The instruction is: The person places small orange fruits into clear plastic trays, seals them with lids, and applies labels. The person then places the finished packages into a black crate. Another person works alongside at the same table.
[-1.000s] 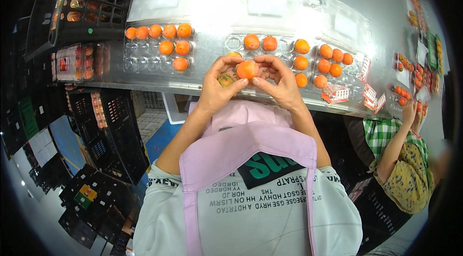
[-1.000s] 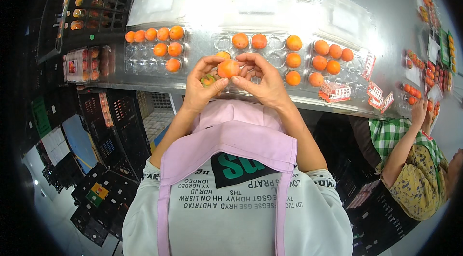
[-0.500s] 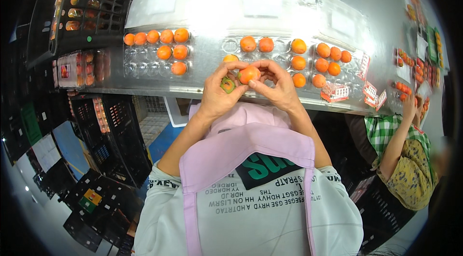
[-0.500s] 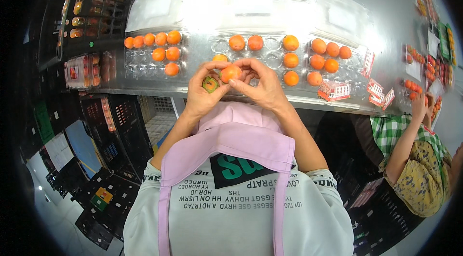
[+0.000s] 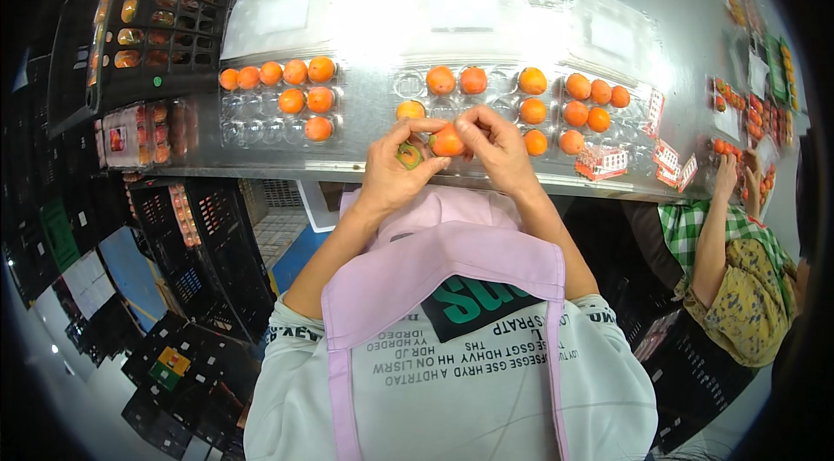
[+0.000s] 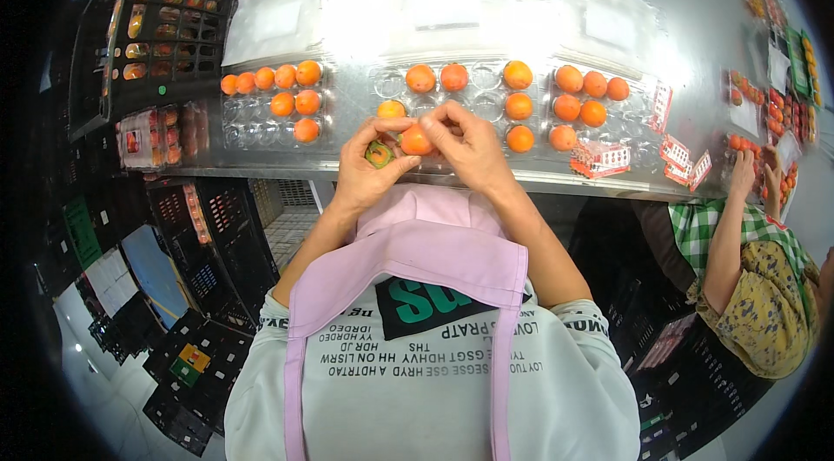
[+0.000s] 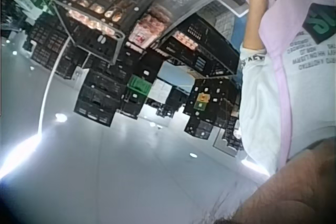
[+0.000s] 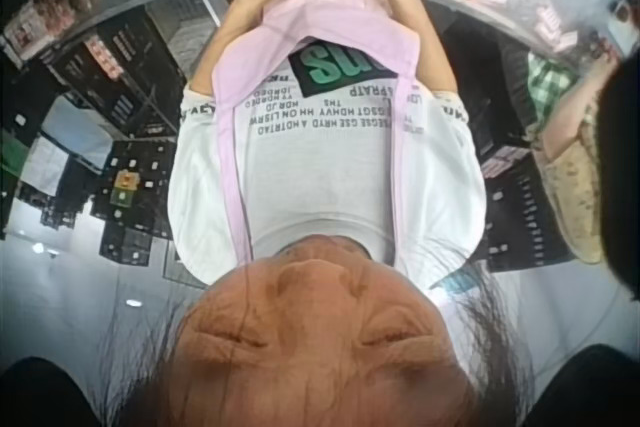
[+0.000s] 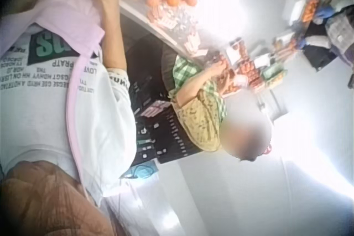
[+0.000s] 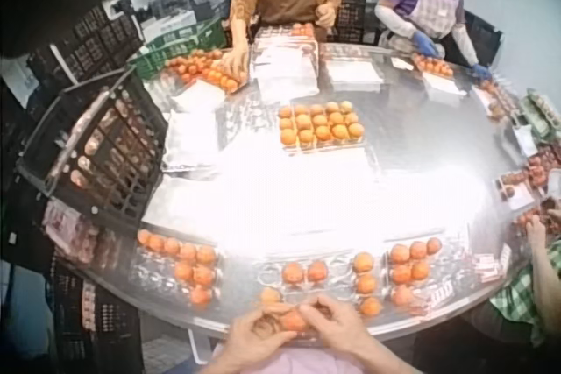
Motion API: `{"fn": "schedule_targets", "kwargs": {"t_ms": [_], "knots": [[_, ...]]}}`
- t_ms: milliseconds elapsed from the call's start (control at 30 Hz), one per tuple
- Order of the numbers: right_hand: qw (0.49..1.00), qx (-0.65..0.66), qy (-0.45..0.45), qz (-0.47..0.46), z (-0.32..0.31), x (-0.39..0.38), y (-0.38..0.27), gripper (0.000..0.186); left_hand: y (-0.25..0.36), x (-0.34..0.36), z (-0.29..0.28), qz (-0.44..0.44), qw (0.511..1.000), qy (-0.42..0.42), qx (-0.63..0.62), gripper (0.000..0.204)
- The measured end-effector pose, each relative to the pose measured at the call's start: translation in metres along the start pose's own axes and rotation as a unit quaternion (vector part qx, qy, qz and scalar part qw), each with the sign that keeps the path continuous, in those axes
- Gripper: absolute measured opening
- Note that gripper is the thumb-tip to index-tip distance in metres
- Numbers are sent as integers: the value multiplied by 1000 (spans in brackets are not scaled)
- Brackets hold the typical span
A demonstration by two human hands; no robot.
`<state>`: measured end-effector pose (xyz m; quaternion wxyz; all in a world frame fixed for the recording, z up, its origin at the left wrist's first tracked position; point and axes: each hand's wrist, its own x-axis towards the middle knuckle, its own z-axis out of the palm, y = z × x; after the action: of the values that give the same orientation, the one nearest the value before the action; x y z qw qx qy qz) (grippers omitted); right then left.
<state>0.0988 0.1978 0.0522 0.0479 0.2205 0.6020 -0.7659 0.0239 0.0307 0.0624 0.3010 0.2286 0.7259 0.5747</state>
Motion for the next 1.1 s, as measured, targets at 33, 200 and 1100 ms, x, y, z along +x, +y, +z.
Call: {"fn": "schedule_targets", "kwargs": {"t_ms": [33, 200, 1100], "knots": [[999, 35, -1, 22, -2, 1, 1, 25, 0, 0, 0, -8, 1000, -2, -6, 43], [998, -39, 6, -52, 5, -2, -3, 23, -8, -1, 1, -44, 990, 7, -135, 39], [999, -10, -24, -31, 0, 0, 0, 18, -10, 1, 4, -10, 997, 39, -69, 38]]}}
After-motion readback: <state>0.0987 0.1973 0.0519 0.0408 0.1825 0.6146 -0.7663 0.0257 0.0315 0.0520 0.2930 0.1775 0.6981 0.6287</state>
